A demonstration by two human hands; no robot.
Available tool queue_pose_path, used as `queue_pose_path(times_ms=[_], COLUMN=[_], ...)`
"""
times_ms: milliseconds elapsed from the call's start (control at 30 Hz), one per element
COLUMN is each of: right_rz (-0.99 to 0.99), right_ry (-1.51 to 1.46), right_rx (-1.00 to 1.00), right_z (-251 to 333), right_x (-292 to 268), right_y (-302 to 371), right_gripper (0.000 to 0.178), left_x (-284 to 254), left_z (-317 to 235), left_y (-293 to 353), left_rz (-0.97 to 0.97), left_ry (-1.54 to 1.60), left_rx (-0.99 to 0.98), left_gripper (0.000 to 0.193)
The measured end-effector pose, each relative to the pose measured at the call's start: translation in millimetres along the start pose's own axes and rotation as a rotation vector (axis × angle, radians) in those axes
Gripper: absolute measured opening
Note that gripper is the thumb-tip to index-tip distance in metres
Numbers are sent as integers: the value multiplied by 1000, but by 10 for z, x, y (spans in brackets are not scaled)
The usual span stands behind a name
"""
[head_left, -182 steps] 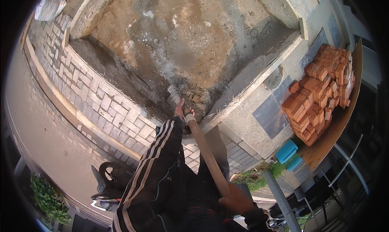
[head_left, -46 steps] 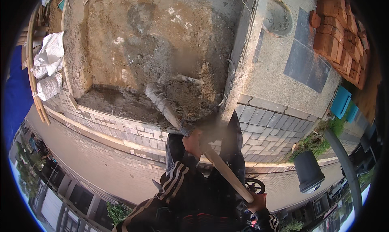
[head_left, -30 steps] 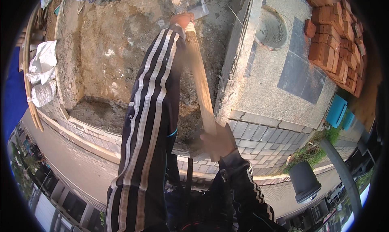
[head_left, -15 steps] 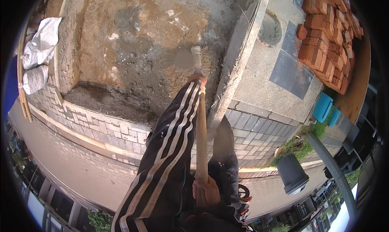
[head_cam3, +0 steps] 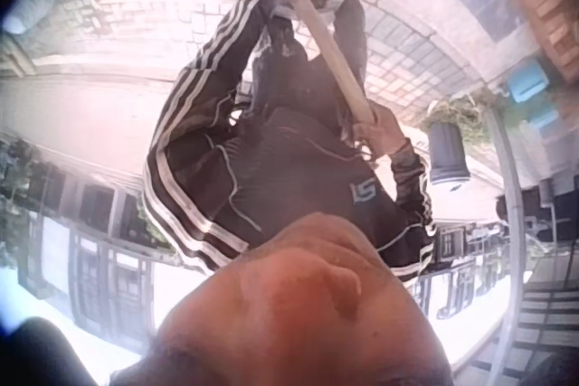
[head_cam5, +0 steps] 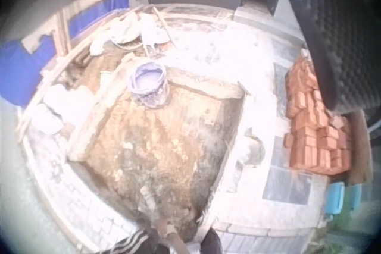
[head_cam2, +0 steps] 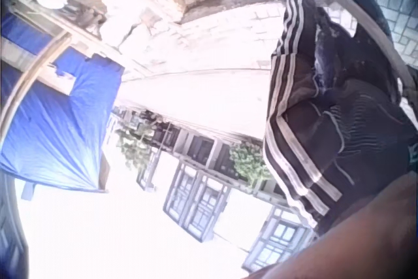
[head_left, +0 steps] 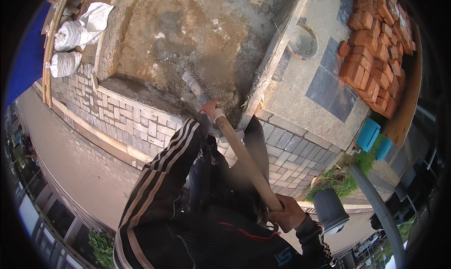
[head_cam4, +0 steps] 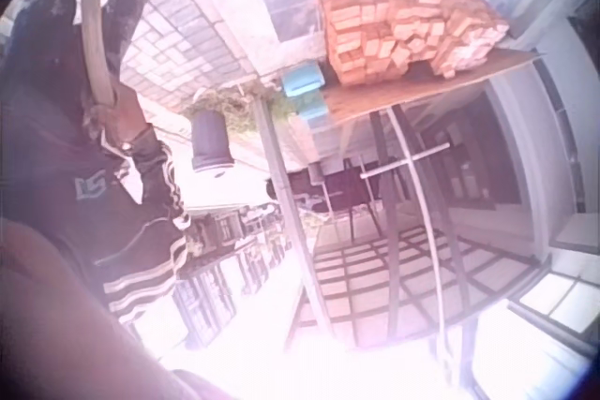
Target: The person mixes dry sand and cement in a wooden-framed area using a hoe. They add water from a bucket and continue mixing until the concrete reaches a consistent wet state.
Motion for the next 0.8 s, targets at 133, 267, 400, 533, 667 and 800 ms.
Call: queue_pose_path(times_ms=[133, 267, 400, 533, 667, 800], right_rz=[-164, -430, -655, -640, -460, -393], right_ry=[774, 943, 970, 1066, 1041, 1094], right_rx=[-60, -174, -370, -496, -523, -600], right_z=[-628, -1185, -1019, -796, -508, -19], right_x=[-1260, -2497, -3020, -2963, -2580, -2197], right_y=[-61, -628, -933, -1018, -927, -429], right_gripper=[40, 36, 32, 30, 27, 27], left_x=[-349, 117, -187, -531, -853, -1156], left_z=[-655, -1369, -2180, -2674, -2752, -2943], left_y=[369, 35, 13, 300, 705, 1061], left_rz=[-576, -780, -934, -1051, -1174, -1377], left_ry=[665, 1481, 1582, 1538, 1454, 1401], left_rx=[-179, -825, -741, -637, -458, -468], left_gripper=[34, 17, 12, 10, 10, 10])
Point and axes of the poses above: each hand's wrist, its own y-axis away from the middle knuckle, its own x-axis out of the palm, z = x × y, the point moved 8 cm from there along -y, towards the middle knuckle, and after that the axes turned 3 degrees about -y, right-handed, at the moved point
